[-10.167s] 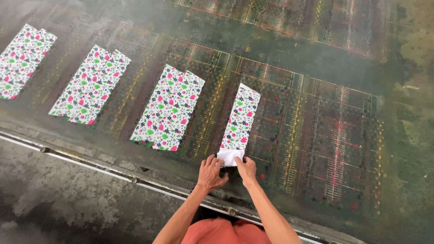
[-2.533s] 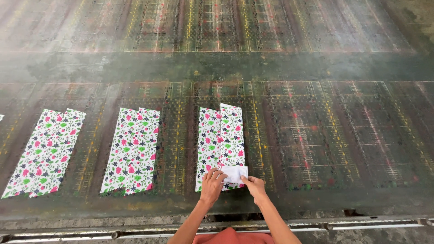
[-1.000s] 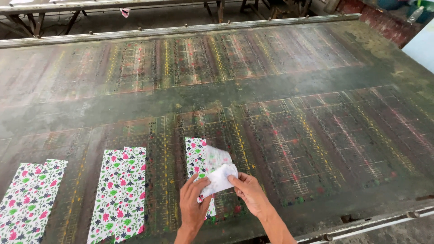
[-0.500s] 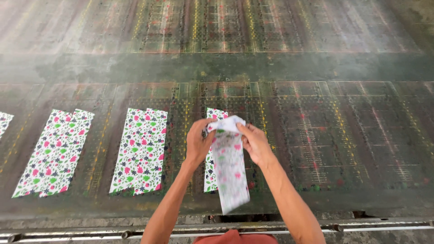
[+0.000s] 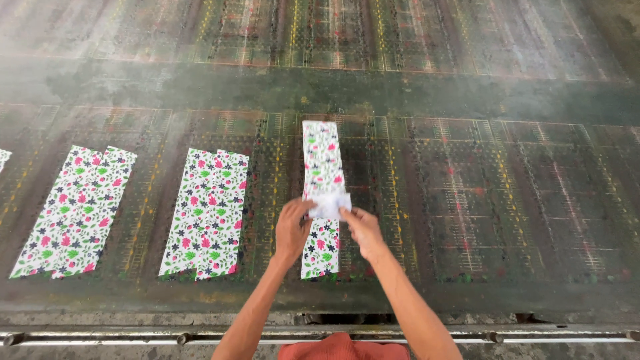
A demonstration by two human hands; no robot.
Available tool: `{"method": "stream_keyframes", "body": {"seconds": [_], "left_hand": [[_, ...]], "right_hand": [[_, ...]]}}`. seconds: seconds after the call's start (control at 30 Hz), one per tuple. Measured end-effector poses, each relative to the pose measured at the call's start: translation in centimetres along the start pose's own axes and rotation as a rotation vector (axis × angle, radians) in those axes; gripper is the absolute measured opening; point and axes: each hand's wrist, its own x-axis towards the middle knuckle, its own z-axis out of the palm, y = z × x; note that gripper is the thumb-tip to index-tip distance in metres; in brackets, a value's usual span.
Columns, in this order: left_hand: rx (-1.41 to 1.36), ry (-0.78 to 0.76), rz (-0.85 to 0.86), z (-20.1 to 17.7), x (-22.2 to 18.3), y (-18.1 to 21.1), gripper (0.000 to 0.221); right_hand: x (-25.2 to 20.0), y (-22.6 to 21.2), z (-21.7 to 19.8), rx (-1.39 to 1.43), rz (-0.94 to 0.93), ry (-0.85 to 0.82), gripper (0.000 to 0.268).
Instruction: Folding small printed fabric strips on a production table
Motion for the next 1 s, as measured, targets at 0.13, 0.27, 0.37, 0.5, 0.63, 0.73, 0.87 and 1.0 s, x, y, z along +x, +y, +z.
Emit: {"method": "stream_keyframes", "body": {"seconds": [0.13,0.27,0.37,0.5,0.63,0.73,0.87,1.0], "left_hand": [[0.160,-0.107,-0.091,2.9,-8.8,-3.5,0.031],[0.266,-0.197,-0.162,3.8,-14.3,-4.7,0.031],[0.279,-0.250,-0.119,4.8,-16.8,-6.0,0.036],[0.303,-0.291,-0.041,4.3,-18.2,-5.5,0.035],[0.323,-0.336,-0.025,4.9,-19.6,-6.0,0.033],[0.366,-0.380,-0.006,4.8,-19.7,-5.4,0.039],[0.361,-0.354,-0.027,5.1,-19.8,-5.3,0.031],[0.340,-0.388,-0.112,4.9,-19.5,-4.2,0.033]], "right_hand": [[2.1,10.9,-2.1,-0.087,0.159,0.002,0.029],[1.0,14.8,-2.6,-0.171,0.269,0.012,0.030],[-0.4,14.4,-2.0,-0.228,0.326,0.034,0.030],[-1.8,14.8,-1.7,-0.351,0.320,0.085,0.030],[-2.4,15.0,-1.9,-0.422,0.287,0.150,0.036],[-2.5,14.8,-1.6,-0.512,0.264,0.210,0.042],[-2.1,14.2,-1.3,-0.652,0.286,0.143,0.035],[-1.7,13.5,-1.4,-0.686,0.282,0.049,0.029]]}}
